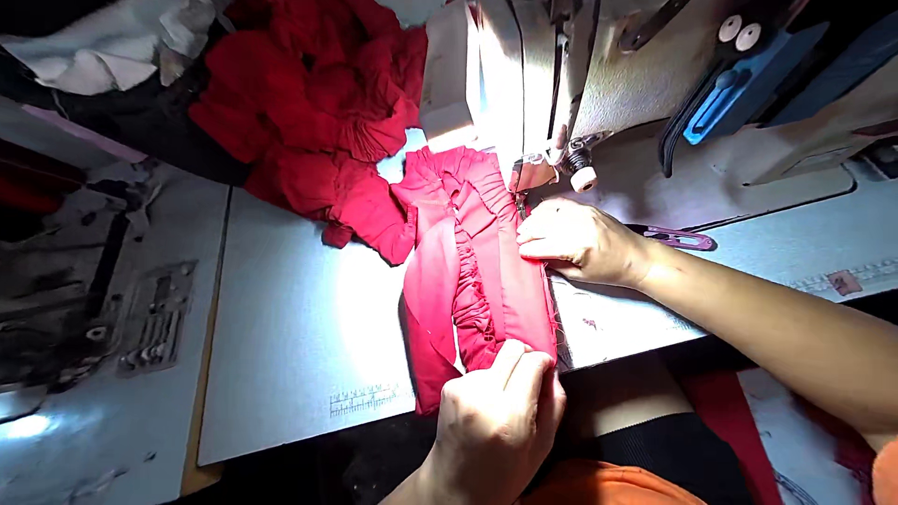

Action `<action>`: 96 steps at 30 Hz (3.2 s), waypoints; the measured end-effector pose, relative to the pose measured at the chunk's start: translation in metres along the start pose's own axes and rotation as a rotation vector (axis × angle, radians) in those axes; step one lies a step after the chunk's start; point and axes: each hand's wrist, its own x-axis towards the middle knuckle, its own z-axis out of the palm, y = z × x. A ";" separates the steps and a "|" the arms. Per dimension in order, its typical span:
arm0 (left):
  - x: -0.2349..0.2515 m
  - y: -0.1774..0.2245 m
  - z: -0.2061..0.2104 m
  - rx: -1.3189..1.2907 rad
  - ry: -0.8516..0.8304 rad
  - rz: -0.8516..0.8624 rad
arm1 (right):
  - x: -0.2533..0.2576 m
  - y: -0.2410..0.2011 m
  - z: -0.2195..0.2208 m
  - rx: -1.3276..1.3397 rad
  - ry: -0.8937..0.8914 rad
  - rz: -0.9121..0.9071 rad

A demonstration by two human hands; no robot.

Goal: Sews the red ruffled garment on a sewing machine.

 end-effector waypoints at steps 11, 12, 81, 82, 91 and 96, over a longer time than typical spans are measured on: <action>-0.010 -0.011 -0.015 0.237 -0.079 -0.034 | -0.011 -0.007 0.001 0.065 0.229 0.086; -0.011 -0.011 -0.015 0.259 -0.104 -0.033 | -0.011 -0.008 0.002 0.039 0.196 0.076; -0.010 0.000 0.004 0.180 -0.025 0.093 | -0.010 -0.069 -0.006 0.275 -0.188 -0.064; -0.009 0.001 0.005 0.183 -0.025 0.099 | -0.010 -0.071 -0.006 0.281 -0.191 -0.063; -0.007 0.010 0.014 0.234 -0.061 0.157 | -0.023 -0.091 -0.005 0.308 -0.224 -0.016; -0.007 0.012 0.022 0.190 -0.093 0.143 | -0.040 -0.112 0.004 0.329 -0.112 0.143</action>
